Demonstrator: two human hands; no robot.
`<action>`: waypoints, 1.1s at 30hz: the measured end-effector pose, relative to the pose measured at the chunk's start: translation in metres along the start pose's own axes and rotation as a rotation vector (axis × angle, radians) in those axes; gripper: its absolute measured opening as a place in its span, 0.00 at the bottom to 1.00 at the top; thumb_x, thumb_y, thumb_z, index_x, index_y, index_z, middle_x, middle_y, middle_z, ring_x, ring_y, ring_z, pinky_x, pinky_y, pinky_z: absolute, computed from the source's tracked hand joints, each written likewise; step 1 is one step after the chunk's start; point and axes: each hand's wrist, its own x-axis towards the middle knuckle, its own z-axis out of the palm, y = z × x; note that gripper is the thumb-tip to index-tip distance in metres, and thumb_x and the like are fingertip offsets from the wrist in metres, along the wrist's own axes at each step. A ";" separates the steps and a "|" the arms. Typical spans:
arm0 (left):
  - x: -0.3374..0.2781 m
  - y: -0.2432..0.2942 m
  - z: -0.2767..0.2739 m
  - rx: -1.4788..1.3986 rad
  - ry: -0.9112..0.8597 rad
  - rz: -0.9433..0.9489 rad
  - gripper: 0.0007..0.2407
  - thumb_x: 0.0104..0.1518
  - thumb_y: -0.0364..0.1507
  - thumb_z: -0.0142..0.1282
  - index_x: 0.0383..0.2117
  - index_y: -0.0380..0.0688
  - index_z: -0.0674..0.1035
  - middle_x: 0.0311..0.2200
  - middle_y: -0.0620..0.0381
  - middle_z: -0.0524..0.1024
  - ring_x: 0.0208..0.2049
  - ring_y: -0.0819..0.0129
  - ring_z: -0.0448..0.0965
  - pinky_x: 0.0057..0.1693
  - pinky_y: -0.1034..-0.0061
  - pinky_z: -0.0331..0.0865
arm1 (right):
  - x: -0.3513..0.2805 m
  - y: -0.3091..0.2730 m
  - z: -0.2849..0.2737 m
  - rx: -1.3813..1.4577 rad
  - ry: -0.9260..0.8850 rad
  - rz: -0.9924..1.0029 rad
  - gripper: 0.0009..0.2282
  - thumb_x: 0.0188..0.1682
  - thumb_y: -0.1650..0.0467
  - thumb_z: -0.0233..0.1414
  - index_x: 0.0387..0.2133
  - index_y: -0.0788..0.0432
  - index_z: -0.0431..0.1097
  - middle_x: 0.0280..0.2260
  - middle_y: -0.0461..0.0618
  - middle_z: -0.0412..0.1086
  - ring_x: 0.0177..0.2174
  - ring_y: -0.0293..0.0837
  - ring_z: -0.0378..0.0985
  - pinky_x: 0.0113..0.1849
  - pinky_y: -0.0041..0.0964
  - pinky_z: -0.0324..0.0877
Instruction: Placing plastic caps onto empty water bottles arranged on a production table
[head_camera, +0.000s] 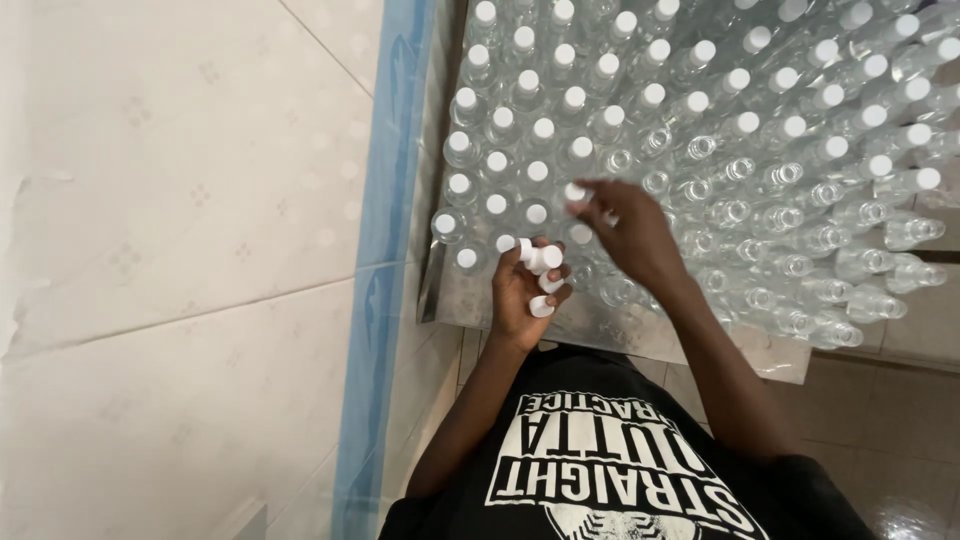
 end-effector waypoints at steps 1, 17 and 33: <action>-0.001 0.000 -0.004 0.025 0.022 0.027 0.12 0.67 0.40 0.55 0.46 0.49 0.82 0.41 0.53 0.78 0.33 0.68 0.76 0.27 0.82 0.68 | -0.027 -0.031 -0.010 0.148 -0.138 0.062 0.12 0.56 0.65 0.60 0.49 0.58 0.79 0.34 0.64 0.78 0.38 0.67 0.82 0.41 0.62 0.77; 0.004 -0.009 -0.009 0.076 0.008 0.043 0.11 0.68 0.40 0.53 0.43 0.48 0.80 0.45 0.50 0.80 0.35 0.66 0.78 0.28 0.80 0.70 | 0.050 0.132 0.000 -0.717 0.066 -0.245 0.18 0.59 0.52 0.58 0.56 0.43 0.80 0.52 0.49 0.74 0.61 0.56 0.67 0.64 0.62 0.54; 0.002 -0.013 0.003 0.015 0.048 -0.008 0.15 0.65 0.44 0.55 0.33 0.46 0.79 0.37 0.52 0.76 0.43 0.59 0.77 0.26 0.80 0.69 | 0.117 0.149 -0.022 -0.147 -0.468 -0.065 0.12 0.59 0.56 0.57 0.47 0.45 0.82 0.40 0.44 0.81 0.52 0.50 0.74 0.58 0.64 0.44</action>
